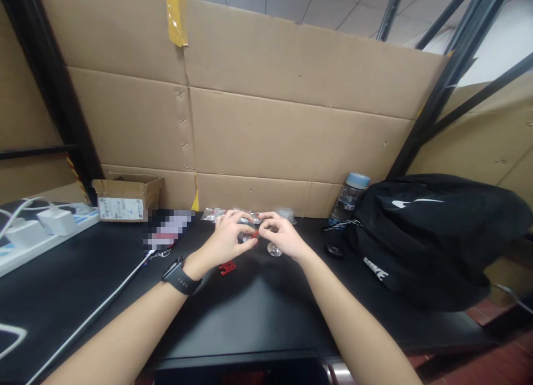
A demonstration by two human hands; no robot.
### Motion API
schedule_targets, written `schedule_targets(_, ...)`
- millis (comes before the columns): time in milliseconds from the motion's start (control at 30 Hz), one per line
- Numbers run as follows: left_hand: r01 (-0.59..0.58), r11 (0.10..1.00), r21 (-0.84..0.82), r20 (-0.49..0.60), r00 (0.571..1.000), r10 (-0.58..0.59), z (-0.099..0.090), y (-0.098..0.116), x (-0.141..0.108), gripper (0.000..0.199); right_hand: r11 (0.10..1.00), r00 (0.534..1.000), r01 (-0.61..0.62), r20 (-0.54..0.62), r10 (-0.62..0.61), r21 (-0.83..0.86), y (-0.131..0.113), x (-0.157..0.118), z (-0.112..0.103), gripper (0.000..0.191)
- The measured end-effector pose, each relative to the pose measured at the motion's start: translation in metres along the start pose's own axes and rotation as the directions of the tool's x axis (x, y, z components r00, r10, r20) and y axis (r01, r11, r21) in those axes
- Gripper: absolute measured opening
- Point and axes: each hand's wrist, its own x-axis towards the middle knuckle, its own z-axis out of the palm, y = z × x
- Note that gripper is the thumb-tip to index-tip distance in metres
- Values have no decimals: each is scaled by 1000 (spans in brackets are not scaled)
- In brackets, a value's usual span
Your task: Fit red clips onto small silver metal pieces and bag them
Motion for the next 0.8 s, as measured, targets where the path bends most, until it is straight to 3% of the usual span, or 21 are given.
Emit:
schedule_targets(133,16,999,44,4,1000,-16,2,-4,0,14,994,999,27,46,-23,-104,1,1,-1,18)
schedule_targets(267,31,995,97,-2,1000,-31,3,-13,-1,14,907,993,107,1,-117,-407,11,1,-33,16)
schedule_targets(367,38,994,102,0,999,-38,4,-19,-1,15,774,999,-48,-39,30,-632,26,-4,-69,16)
schedule_targets(467,54,996,70,13,998,-55,5,-23,-1,19,713,975,-159,3,220,-683,43,-8,-90,31)
schedule_targets(600,85,996,36,20,996,-86,5,-25,-2,24,707,939,-235,33,343,-666,53,-8,-86,19)
schedule_targets(700,115,991,65,5,993,-115,4,-25,-1,23,607,925,-292,-57,375,-739,54,-7,-77,6)
schedule_targets(800,160,983,89,-31,987,-158,2,-24,0,22,515,929,-332,-180,323,-790,51,-7,-73,8)
